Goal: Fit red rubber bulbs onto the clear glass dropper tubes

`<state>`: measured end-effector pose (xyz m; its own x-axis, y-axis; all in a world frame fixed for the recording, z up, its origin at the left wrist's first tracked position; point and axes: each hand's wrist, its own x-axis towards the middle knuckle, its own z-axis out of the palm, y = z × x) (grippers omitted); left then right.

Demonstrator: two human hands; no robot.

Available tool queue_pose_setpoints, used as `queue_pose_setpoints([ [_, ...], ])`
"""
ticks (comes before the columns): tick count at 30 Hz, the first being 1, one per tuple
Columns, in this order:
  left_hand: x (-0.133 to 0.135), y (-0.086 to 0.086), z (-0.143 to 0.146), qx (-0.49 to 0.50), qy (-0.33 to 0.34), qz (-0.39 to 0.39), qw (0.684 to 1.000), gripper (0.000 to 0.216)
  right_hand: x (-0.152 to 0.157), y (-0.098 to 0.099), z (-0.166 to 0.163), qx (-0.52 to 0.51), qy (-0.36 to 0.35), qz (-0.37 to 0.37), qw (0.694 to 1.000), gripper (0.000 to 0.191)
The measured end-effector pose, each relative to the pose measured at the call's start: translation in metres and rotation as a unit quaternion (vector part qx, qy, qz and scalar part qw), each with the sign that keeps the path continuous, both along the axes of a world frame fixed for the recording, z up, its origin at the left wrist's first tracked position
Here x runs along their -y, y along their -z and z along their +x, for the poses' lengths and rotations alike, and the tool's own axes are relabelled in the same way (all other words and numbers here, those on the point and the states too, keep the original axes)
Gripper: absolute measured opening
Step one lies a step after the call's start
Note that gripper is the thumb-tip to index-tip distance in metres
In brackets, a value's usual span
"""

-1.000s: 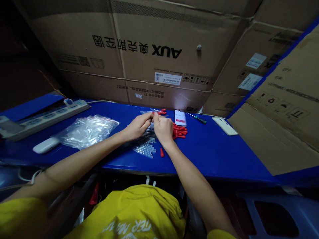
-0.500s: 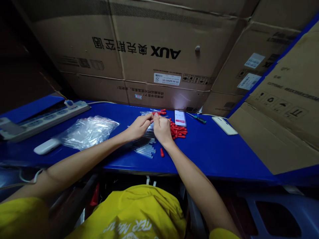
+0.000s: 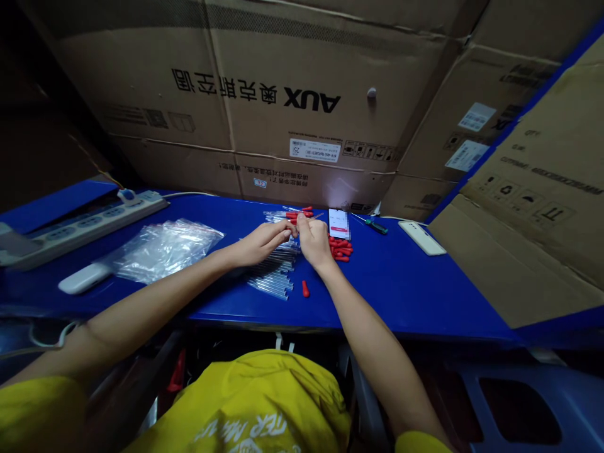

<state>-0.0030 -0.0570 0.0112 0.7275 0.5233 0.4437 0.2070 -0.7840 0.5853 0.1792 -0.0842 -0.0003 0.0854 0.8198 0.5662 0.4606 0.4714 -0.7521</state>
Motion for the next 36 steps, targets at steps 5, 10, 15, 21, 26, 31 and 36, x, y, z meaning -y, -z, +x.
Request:
queue_pose_setpoints([
  [5,-0.005,-0.001,-0.004,-0.065,-0.012,0.035,0.997,0.04,-0.002,0.002,0.003,-0.042,-0.004,-0.04,0.998,0.066],
  [10,0.001,-0.006,-0.002,-0.035,-0.026,0.052,0.998,0.046,-0.003,-0.002,-0.003,-0.193,-0.069,-0.128,0.97,0.059],
  [15,0.011,-0.015,-0.001,0.008,-0.007,0.016,1.0,0.051,0.006,-0.015,-0.012,-0.33,-0.129,-0.203,0.913,0.05],
  [21,0.013,-0.017,0.0,0.065,0.002,0.026,0.998,0.051,0.01,-0.02,-0.023,-0.372,-0.142,-0.203,0.895,0.046],
  [26,-0.002,-0.019,-0.034,0.142,-0.063,-0.005,0.988,0.056,-0.003,-0.035,0.052,-0.44,0.006,-0.099,0.893,0.047],
  [31,-0.014,-0.021,-0.045,0.133,-0.128,0.022,0.983,0.053,-0.009,-0.037,0.105,-0.422,0.084,0.007,0.903,0.048],
  [36,-0.002,-0.01,-0.012,-0.023,-0.076,0.096,0.992,0.031,-0.01,-0.025,0.074,-0.339,0.059,0.009,0.939,0.042],
])
